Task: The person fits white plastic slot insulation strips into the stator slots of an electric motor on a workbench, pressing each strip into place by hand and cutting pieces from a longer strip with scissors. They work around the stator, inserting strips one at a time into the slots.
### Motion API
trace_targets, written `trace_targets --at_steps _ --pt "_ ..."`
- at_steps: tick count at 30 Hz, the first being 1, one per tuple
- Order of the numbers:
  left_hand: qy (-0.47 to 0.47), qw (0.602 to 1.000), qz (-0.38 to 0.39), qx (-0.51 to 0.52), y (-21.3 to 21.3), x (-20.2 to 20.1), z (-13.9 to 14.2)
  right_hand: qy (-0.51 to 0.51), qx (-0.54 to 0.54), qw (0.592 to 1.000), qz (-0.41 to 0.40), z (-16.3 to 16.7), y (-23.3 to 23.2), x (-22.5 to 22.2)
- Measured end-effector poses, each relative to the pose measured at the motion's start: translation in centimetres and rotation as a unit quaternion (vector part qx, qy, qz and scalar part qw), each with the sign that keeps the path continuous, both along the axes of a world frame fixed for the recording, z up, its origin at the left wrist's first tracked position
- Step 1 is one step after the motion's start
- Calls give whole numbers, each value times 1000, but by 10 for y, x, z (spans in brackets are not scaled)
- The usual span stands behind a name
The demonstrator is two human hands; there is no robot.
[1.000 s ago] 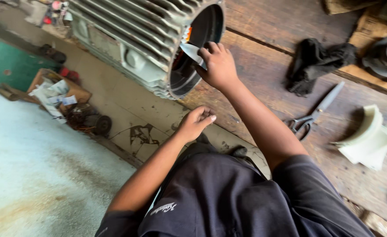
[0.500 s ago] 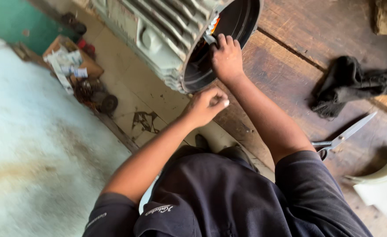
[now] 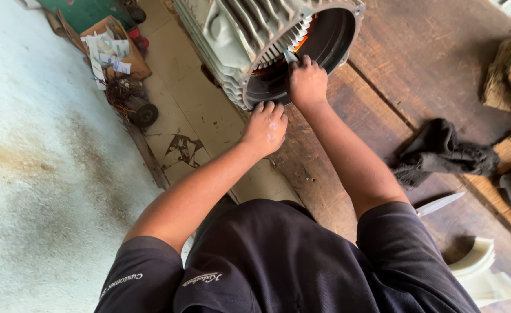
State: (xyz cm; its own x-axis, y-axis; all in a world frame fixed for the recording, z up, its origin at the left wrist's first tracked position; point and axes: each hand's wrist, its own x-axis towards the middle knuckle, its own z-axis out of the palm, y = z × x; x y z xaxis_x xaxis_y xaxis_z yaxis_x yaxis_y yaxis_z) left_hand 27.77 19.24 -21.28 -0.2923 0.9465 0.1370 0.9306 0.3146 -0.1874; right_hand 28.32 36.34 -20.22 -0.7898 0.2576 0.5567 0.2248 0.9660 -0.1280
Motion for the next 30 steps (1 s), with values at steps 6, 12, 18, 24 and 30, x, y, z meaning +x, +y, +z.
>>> trace_targets --at_steps 6,12,18,24,30 --pt "31 999 -18 29 -5 -6 -14 19 47 998 36 -8 2 -8" --pt "10 999 -13 40 -8 -2 -12 -8 75 996 57 -8 8 -21" --pt "-7 998 -5 55 -7 -1 -11 33 68 997 33 -11 11 -9" --pt "14 997 -10 80 -9 6 -17 -19 89 995 41 -25 17 -4" --pt "39 995 -8 94 -7 12 -20 49 155 985 64 -37 22 -15"
